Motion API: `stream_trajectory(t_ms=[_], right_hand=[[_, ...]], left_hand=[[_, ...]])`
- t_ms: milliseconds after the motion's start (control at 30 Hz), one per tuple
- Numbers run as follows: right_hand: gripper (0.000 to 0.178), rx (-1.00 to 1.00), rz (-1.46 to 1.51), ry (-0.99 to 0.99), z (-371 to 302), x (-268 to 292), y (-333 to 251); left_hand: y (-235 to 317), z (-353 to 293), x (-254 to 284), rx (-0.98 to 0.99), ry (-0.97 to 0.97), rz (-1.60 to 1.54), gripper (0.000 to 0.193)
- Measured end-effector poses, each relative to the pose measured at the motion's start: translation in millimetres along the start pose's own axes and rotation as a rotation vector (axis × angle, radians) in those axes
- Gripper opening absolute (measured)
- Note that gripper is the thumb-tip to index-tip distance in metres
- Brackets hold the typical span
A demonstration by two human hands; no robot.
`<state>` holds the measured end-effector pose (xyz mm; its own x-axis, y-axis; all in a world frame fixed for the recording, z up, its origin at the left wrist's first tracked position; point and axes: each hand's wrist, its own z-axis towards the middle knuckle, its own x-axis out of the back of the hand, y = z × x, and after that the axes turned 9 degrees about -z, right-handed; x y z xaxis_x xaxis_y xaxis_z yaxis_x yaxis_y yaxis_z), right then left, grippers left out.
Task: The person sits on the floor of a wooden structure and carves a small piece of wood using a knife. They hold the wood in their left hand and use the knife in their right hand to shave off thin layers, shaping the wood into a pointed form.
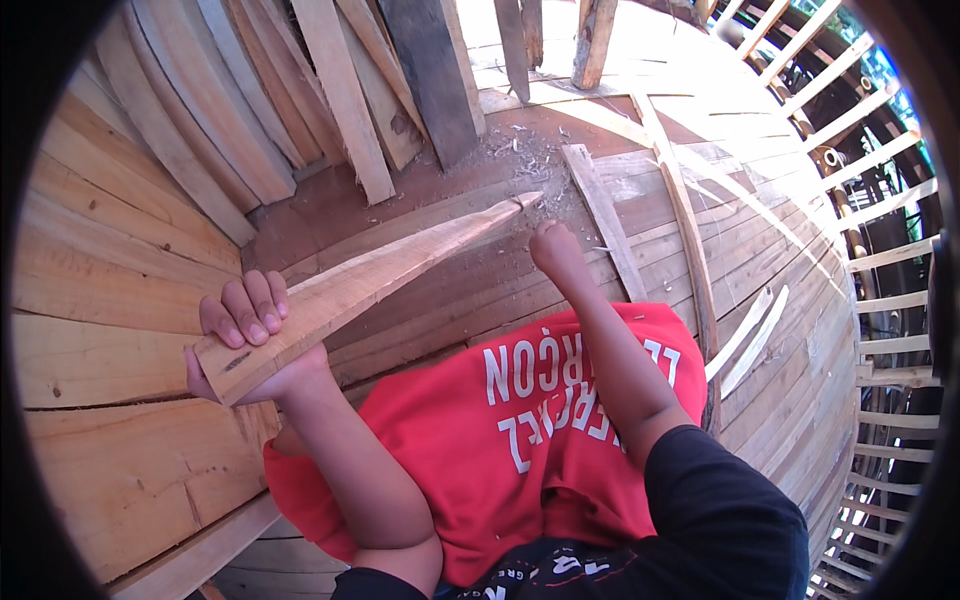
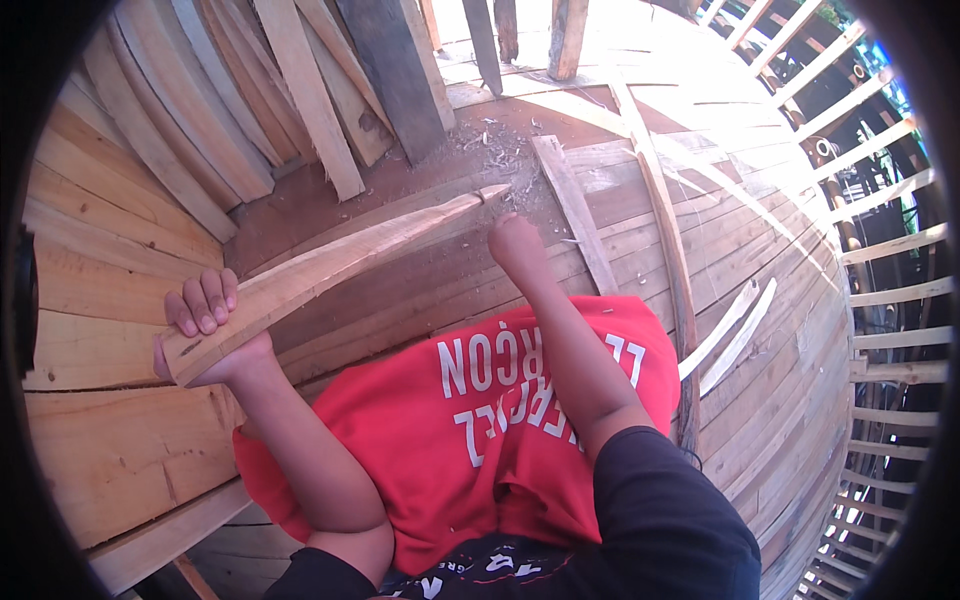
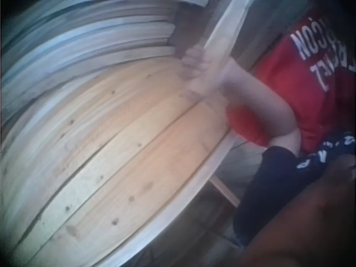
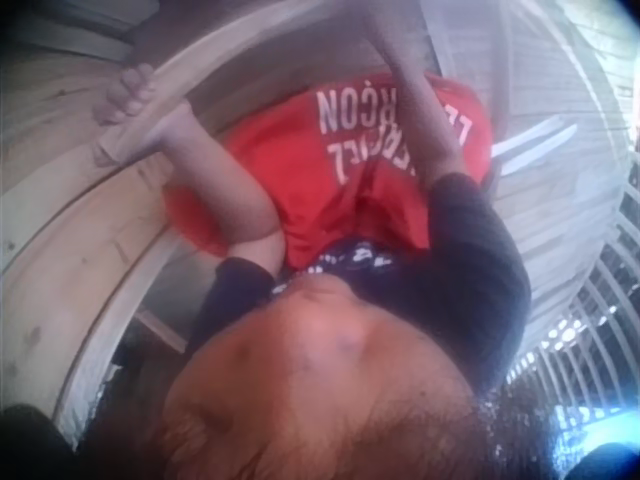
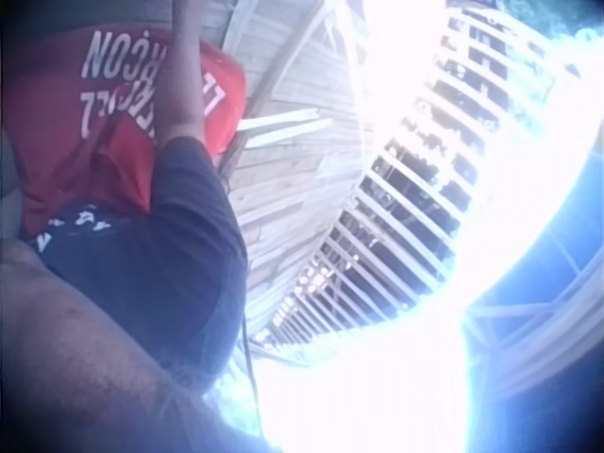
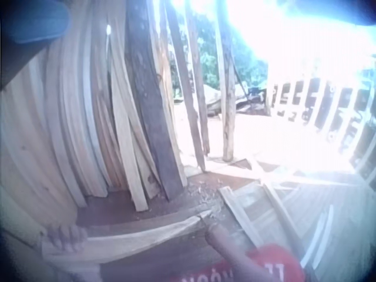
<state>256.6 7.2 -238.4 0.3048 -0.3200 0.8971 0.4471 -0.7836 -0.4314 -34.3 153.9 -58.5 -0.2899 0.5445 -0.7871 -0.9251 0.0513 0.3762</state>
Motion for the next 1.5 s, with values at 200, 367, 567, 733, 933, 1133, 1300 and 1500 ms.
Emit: stream_trajectory(t_ms=[200,367,567,733,933,1133,1300,1500], right_hand=[[0.052,0.052,0.063,-0.192,-66,41,-98],[0.051,-0.168,0.073,-0.044,16,-17,9],[0.051,0.094,0.093,-0.239,-64,31,-93],[0.057,-0.012,0.097,-0.074,-25,8,-55],[0.057,0.101,0.162,-0.102,-46,25,-65],[0.06,0.204,0.224,-0.183,-48,48,-67],[0.066,0.017,0.387,-0.146,-32,31,-25],[0.056,0.324,0.464,-0.203,-64,38,-17]], left_hand=[[9,0,12,0.006,-0.066,-0.014,0.039],[3,5,16,0.033,-0.113,-0.048,0.039],[9,4,11,0.071,-0.238,-0.02,0.045],[1,12,22,0.149,-0.317,-0.078,0.046],[-18,11,-3,0.183,-0.391,-0.056,0.043],[-14,6,-15,0.154,-0.338,-0.04,0.043],[16,14,-17,0.149,-0.307,-0.068,0.04],[68,26,-23,0.25,-0.436,-0.076,0.042]])
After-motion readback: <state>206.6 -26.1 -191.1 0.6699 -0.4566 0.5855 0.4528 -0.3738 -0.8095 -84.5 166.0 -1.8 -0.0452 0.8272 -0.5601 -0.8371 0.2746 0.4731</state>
